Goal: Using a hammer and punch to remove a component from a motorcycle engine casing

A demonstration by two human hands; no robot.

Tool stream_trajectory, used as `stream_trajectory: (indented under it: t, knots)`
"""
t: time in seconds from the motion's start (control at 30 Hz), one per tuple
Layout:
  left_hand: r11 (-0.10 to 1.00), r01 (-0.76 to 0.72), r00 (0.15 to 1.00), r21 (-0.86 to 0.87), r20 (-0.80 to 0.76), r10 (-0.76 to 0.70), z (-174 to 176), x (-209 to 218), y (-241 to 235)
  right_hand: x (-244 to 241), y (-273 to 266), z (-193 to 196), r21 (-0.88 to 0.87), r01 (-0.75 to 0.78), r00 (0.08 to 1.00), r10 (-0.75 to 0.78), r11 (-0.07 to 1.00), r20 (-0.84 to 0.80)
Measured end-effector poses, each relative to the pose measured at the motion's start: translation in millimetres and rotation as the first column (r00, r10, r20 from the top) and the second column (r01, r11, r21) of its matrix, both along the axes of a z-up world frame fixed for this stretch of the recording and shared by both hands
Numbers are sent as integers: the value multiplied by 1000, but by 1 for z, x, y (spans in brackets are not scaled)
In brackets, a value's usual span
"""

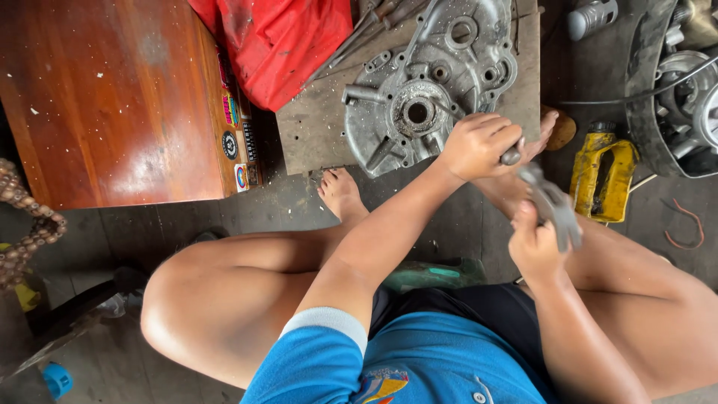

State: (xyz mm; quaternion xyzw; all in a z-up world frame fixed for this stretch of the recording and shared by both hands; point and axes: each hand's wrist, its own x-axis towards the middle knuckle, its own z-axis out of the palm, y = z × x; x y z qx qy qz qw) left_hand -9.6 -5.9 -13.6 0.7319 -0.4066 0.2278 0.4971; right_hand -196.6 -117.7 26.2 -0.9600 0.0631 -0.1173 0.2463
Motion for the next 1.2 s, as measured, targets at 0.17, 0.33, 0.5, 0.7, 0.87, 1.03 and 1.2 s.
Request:
stream_trajectory:
  t: [0.17, 0.33, 0.5, 0.7, 0.87, 1.03, 1.2]
  knots:
    - [997, -76, 996, -35, -46, 74, 0, 3, -4, 40, -1, 34, -2, -144, 988, 143, 990, 64]
    - [975, -223, 971, 25, -83, 224, -19, 16, -11, 68, -2, 41, 5, -154, 980, 152, 988, 126]
    - [914, -395, 911, 95, -91, 403, -5, 22, 4, 91, 7, 42, -86, -204, 946, 219, 975, 238]
    - [943, -262, 902, 202, -296, 314, 2, 28, 14, 102, 19, 64, 17, -294, 944, 287, 956, 164]
    - [991, -114, 977, -75, -189, 98, 38, 18, 8, 61, 12, 39, 643, 180, 983, -121, 744, -136]
    - [981, -195, 961, 24, -195, 196, 38, 24, -9, 47, 11, 38, 699, 230, 973, -168, 677, -158]
    - [975, -177, 915, 137, -343, 214, -1, 41, -29, 47, 9, 29, 685, 230, 973, -144, 691, -180]
